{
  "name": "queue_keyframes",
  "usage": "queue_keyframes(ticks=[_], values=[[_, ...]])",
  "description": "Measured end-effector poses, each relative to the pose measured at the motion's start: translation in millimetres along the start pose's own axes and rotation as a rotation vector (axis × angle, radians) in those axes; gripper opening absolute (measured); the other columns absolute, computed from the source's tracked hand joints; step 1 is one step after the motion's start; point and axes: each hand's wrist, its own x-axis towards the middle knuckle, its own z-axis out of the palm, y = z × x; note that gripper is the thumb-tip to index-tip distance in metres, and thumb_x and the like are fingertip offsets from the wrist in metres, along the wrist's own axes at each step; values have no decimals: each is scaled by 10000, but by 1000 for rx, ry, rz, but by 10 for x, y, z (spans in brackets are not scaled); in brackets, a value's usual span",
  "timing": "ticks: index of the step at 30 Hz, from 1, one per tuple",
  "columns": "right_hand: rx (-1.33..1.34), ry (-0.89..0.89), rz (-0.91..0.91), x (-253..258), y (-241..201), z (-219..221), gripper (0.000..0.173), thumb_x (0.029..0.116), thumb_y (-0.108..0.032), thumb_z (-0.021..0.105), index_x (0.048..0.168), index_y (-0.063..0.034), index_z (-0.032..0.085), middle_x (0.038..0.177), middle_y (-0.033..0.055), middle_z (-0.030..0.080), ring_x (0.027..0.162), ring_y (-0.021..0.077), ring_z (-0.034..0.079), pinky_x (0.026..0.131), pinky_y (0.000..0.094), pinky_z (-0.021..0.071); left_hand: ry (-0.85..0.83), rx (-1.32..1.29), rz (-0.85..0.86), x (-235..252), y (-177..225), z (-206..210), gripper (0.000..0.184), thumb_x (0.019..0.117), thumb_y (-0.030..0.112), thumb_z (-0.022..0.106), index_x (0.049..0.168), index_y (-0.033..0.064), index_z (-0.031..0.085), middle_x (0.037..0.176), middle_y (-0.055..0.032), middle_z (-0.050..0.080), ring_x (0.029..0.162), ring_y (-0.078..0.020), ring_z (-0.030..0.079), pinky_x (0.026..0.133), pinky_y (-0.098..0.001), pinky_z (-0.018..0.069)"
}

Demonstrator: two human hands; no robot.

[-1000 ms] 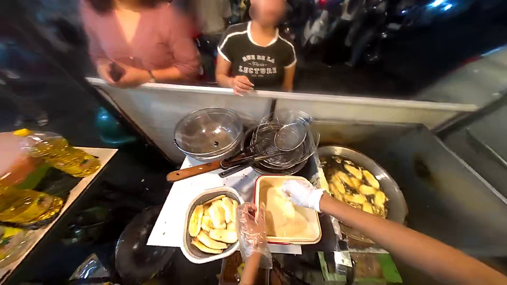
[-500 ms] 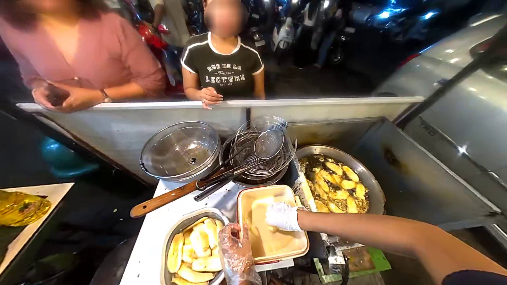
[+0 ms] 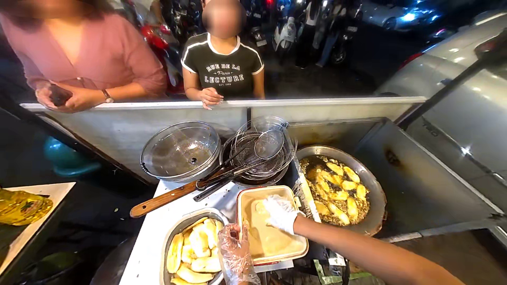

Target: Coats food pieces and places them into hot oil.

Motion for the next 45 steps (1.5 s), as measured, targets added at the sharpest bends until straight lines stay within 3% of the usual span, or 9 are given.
queue_keyframes(ticks=[8, 16, 20, 24, 28, 31, 34, 38, 45], values=[[-71, -24, 81, 199, -92, 169, 395, 925, -25, 627, 1309, 54, 584, 1310, 318, 577, 1243, 495, 558, 931, 648, 516, -13, -14, -16, 16, 7, -25, 272, 837, 248, 824, 970, 43, 704, 965, -123, 686, 904, -236, 670, 827, -429, 568], [196, -108, -112, 241, 208, 268, 534, 950, -368, 679, 1385, -75, 579, 1325, 225, 626, 1263, 396, 586, 1067, 600, 455, 5, -21, -2, 16, -27, -17, 293, 818, 255, 836, 973, 42, 709, 965, -125, 692, 896, -224, 676, 818, -408, 579], [331, -87, -36, 28, 91, 210, 420, 971, -319, 663, 1300, -59, 635, 1323, 204, 626, 1280, 355, 574, 1102, 522, 443, 3, -59, -29, -13, -39, 12, 311, 815, 259, 836, 984, 33, 704, 988, -134, 692, 926, -234, 671, 843, -413, 575], [204, -90, -53, -138, 98, 267, 416, 906, -182, 706, 1288, -43, 617, 1364, 234, 567, 1290, 395, 552, 1065, 562, 470, 17, -71, -52, -8, -46, 42, 325, 814, 323, 837, 969, 67, 710, 973, -98, 686, 897, -191, 666, 817, -375, 577], [155, -166, 75, -194, 3, 318, 703, 866, -483, 725, 1434, -110, 543, 1388, 190, 599, 1288, 377, 576, 1041, 605, 477, 20, -56, -72, -16, -35, 34, 321, 824, 353, 829, 963, 89, 710, 973, -76, 684, 894, -177, 663, 818, -370, 574], [146, -173, 166, -140, -236, 335, 586, 943, -292, 658, 1458, -55, 511, 1376, 229, 606, 1286, 407, 582, 1035, 615, 478, 16, -52, -59, -20, -29, 51, 324, 824, 347, 829, 955, 78, 707, 980, -89, 681, 900, -187, 660, 824, -373, 570], [133, -180, 181, -64, -292, 440, 569, 914, -170, 644, 1450, -39, 503, 1341, 240, 617, 1254, 408, 601, 1002, 610, 500, 15, -45, -38, 9, -90, 77, 317, 822, 345, 828, 950, 82, 706, 965, -82, 682, 892, -185, 661, 820, -373, 574], [167, -221, 189, -112, -272, 436, 628, 897, -189, 673, 1464, -22, 464, 1336, 260, 606, 1243, 420, 601, 988, 613, 499, 1, -65, -22, 7, -105, 82, 306, 820, 317, 823, 958, 71, 706, 962, -90, 678, 892, -188, 656, 821, -366, 566], [154, -44, 131, -248, -283, 391, 345, 1004, -179, 554, 1314, -43, 622, 1285, 218, 647, 1224, 392, 619, 990, 584, 510, 12, -73, -18, 20, -106, 92, 291, 831, 331, 815, 948, 88, 705, 945, -68, 675, 885, -174, 655, 813, -354, 567]])
